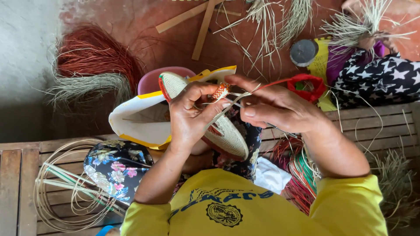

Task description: Weaving and braiding fiber strands onto the edge of a hat

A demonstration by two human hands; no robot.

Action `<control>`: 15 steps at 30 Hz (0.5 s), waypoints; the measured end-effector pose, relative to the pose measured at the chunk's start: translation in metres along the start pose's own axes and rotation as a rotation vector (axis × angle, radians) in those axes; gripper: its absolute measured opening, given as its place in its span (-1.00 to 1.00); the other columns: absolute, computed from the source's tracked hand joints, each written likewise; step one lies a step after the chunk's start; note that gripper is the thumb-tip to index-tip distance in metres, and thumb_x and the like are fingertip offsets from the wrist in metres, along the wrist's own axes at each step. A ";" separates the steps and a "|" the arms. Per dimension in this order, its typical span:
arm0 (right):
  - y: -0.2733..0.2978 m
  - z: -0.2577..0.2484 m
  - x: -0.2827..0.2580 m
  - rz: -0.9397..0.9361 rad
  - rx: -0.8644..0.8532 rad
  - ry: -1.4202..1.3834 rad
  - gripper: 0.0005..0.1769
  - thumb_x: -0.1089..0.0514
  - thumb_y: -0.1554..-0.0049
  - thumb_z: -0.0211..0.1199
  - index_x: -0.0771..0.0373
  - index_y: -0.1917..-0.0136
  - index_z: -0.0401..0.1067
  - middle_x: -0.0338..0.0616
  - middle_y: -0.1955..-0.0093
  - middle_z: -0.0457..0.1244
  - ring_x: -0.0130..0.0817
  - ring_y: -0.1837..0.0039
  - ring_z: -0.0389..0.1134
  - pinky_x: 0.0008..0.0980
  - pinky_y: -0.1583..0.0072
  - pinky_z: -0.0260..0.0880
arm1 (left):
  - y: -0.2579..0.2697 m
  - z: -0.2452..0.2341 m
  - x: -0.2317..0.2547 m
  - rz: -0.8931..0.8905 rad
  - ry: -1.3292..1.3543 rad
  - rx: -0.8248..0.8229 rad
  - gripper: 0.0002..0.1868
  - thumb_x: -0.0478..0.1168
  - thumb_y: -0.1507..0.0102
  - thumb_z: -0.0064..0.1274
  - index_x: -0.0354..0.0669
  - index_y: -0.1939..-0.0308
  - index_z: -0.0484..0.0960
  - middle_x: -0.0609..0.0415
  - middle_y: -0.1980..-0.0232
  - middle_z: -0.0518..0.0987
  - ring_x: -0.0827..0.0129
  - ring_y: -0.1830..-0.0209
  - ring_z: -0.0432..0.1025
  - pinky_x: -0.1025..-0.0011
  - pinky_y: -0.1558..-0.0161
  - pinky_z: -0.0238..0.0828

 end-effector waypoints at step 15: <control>-0.004 -0.007 -0.010 0.258 0.061 0.278 -0.41 0.11 -0.32 -0.06 0.39 -0.55 0.14 -0.14 0.49 0.20 -0.44 0.50 0.18 -0.31 0.20 0.34 | 0.015 0.008 -0.012 -0.069 0.047 -0.061 -0.68 -0.34 -0.09 0.44 -0.37 0.14 0.70 -0.20 0.32 0.68 0.22 0.37 0.58 0.29 0.21 0.57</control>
Point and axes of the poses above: each hand's wrist, its own y-axis away from the middle knuckle, its own z-axis out of the palm, x = y × z, the point moved 2 cm from there along -y, towards the middle knuckle
